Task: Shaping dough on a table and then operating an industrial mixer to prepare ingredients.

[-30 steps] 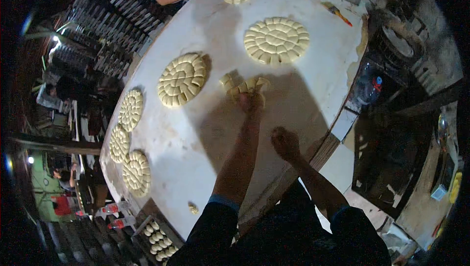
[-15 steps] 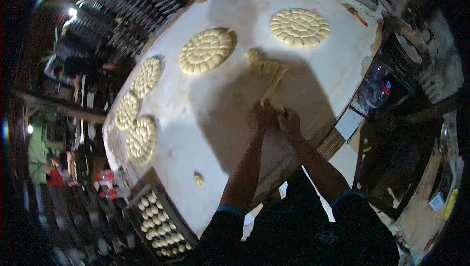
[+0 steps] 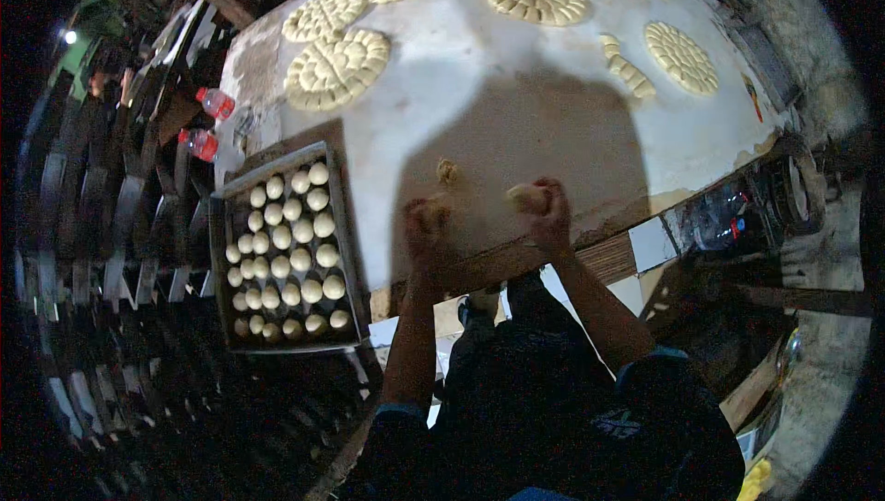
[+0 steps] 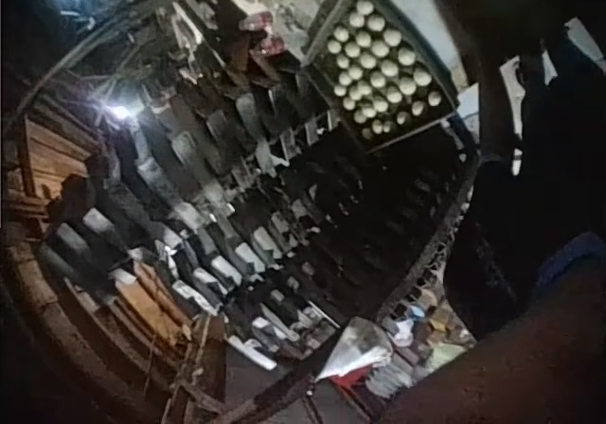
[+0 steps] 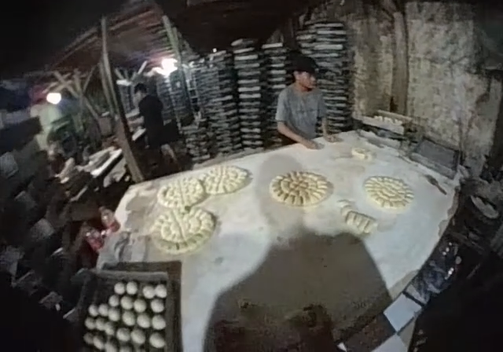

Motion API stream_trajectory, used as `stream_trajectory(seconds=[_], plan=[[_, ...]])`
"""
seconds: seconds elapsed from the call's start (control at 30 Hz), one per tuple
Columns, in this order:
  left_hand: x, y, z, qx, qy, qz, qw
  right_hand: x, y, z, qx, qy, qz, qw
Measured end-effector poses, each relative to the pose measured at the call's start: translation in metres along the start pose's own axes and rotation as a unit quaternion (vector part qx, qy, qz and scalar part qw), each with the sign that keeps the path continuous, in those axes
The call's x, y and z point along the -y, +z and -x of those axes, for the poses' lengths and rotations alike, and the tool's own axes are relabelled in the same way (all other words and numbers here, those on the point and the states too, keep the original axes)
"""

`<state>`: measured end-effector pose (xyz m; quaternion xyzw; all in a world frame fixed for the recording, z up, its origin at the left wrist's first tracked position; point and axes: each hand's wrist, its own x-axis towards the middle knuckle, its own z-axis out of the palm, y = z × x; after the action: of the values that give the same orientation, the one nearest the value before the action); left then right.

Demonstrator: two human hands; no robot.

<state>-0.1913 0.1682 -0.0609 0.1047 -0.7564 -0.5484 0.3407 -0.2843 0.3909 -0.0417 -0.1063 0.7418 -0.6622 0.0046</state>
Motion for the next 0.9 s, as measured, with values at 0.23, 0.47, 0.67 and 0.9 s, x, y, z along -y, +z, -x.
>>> stream_trajectory(seconds=[0.23,0.47,0.67,0.9], plan=[[-0.016,-0.056,0.025,0.239,0.204,-0.475,0.822,-0.041,-0.134,-0.013,-0.033,0.05,0.079,0.995],[0.013,-0.01,-0.063,0.063,-0.015,-0.33,0.942,-0.054,-0.129,-0.143,0.044,-0.229,0.419,0.878],[0.021,0.038,0.044,0.105,-0.155,-0.214,0.959,-0.043,-0.106,-0.087,0.242,-0.36,0.357,0.827],[0.054,-0.061,-0.035,-0.015,0.022,-0.378,0.925,-0.055,-0.127,-0.194,0.257,-0.14,0.417,0.86]])
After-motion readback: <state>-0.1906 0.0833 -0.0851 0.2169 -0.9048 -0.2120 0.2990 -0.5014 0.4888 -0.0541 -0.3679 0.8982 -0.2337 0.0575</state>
